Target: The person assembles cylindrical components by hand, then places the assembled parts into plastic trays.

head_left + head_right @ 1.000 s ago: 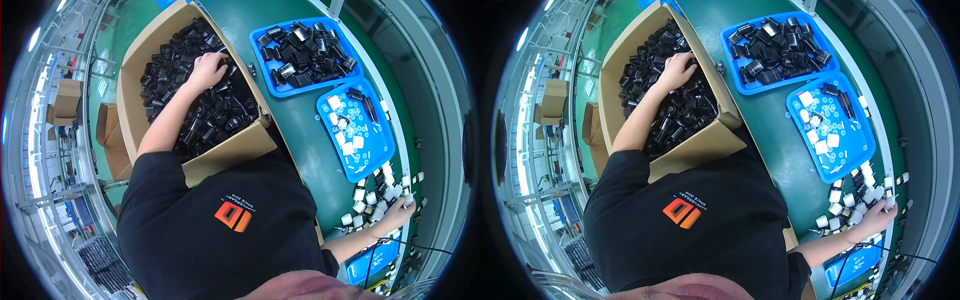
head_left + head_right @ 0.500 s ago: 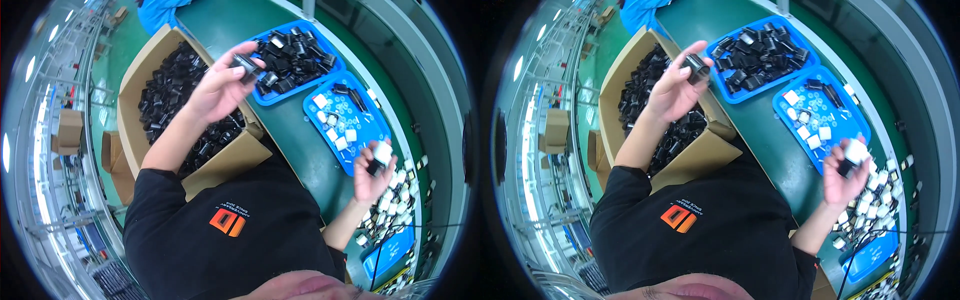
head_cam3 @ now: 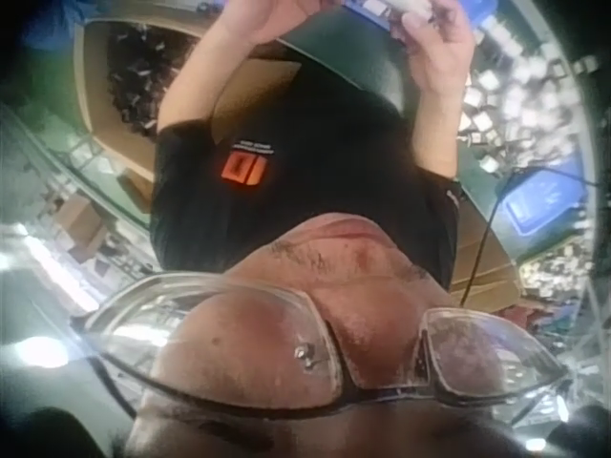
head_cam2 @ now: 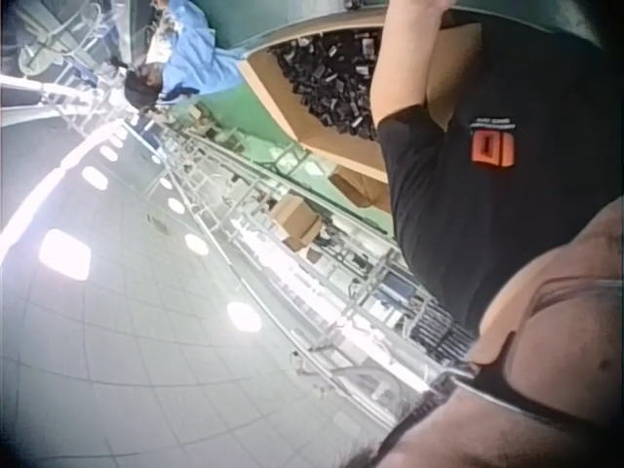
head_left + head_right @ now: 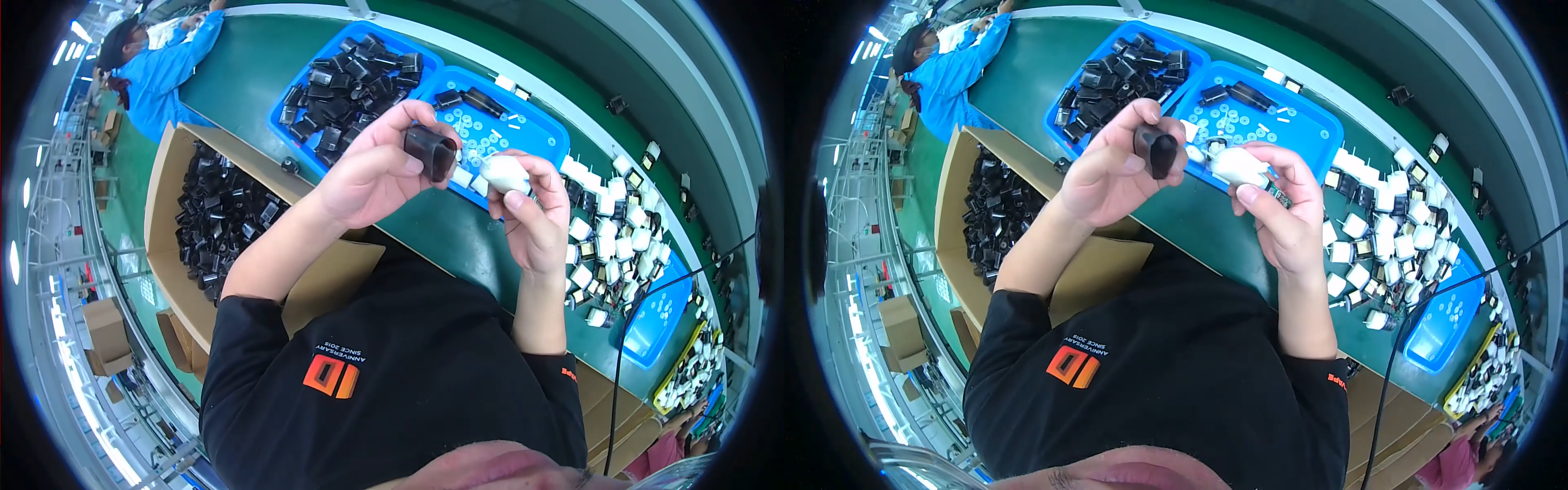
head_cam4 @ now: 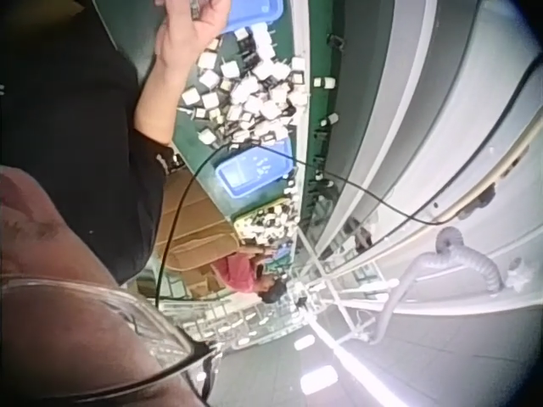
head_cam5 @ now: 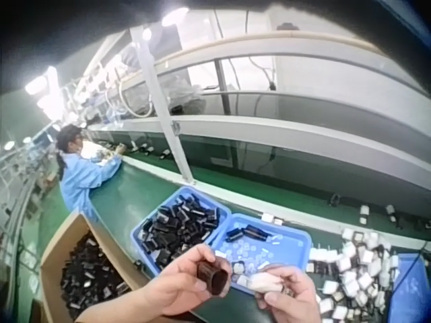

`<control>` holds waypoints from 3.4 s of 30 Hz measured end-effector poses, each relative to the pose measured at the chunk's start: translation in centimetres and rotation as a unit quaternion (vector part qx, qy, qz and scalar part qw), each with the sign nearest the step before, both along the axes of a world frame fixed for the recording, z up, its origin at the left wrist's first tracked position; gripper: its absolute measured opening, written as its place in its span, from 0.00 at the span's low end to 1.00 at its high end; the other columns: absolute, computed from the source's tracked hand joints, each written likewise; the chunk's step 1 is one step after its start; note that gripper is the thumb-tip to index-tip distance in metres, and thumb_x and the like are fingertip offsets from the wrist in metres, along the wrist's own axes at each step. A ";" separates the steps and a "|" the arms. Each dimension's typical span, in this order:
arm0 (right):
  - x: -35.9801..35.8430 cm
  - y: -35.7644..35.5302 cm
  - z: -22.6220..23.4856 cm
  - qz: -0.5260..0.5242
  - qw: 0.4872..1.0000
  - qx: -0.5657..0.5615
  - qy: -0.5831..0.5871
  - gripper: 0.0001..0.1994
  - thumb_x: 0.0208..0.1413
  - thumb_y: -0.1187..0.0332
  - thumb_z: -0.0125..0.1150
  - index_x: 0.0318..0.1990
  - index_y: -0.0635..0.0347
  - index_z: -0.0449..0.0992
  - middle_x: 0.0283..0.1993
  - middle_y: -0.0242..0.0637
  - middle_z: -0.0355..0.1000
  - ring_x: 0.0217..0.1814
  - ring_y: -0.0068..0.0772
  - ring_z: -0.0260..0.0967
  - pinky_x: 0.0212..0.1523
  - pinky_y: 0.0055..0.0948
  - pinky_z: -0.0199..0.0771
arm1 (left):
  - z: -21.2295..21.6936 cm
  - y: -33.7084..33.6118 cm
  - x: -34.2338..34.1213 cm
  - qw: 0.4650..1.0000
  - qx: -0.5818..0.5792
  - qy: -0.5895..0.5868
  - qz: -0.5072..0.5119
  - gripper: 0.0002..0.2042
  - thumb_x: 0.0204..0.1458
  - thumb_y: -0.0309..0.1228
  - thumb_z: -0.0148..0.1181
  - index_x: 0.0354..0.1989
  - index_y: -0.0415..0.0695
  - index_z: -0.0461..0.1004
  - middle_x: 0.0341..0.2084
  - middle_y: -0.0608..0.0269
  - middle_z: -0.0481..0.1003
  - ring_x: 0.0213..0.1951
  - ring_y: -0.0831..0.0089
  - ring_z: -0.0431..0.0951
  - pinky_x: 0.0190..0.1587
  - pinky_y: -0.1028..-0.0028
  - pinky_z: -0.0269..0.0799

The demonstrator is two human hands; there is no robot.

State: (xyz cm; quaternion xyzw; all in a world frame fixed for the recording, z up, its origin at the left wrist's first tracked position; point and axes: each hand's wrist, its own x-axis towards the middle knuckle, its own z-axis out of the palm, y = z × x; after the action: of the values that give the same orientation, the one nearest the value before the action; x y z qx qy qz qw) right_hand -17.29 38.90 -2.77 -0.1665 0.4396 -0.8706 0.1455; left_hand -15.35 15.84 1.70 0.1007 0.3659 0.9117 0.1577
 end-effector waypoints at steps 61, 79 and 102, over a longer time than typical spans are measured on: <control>-2.6 0.0 -3.5 0.151 0.975 -0.154 -0.045 0.16 0.52 0.79 0.60 0.49 0.62 0.71 0.53 0.47 0.70 0.47 0.38 0.74 0.43 0.34 0.80 | 1.1 3.1 0.9 0.876 -0.399 0.255 0.095 0.29 0.49 0.25 0.70 0.62 0.39 0.68 0.55 0.57 0.74 0.52 0.69 0.77 0.51 0.70 0.76; -1.6 -3.0 -5.6 0.157 0.924 -0.323 -0.133 0.10 0.52 0.62 0.62 0.39 0.52 0.71 0.37 0.34 0.68 0.28 0.27 0.71 0.23 0.21 0.74 | 0.6 5.7 -0.1 0.706 -0.504 0.454 0.204 0.29 0.41 0.31 0.73 0.56 0.43 0.74 0.42 0.53 0.79 0.42 0.60 0.81 0.44 0.68 0.77; -1.9 -3.4 -6.4 0.192 0.909 -0.363 -0.065 0.16 0.51 0.58 0.62 0.44 0.52 0.71 0.42 0.35 0.64 0.36 0.28 0.70 0.27 0.23 0.74 | -0.3 5.6 -0.4 0.706 -0.503 0.460 0.194 0.28 0.46 0.34 0.71 0.57 0.43 0.73 0.45 0.54 0.79 0.42 0.60 0.81 0.43 0.67 0.78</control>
State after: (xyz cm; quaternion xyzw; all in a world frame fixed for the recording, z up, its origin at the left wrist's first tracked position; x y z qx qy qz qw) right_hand -19.23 35.48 -9.16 -0.2322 0.0421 -0.9343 0.2671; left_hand -15.73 21.48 1.37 0.3399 0.8088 0.4436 -0.1830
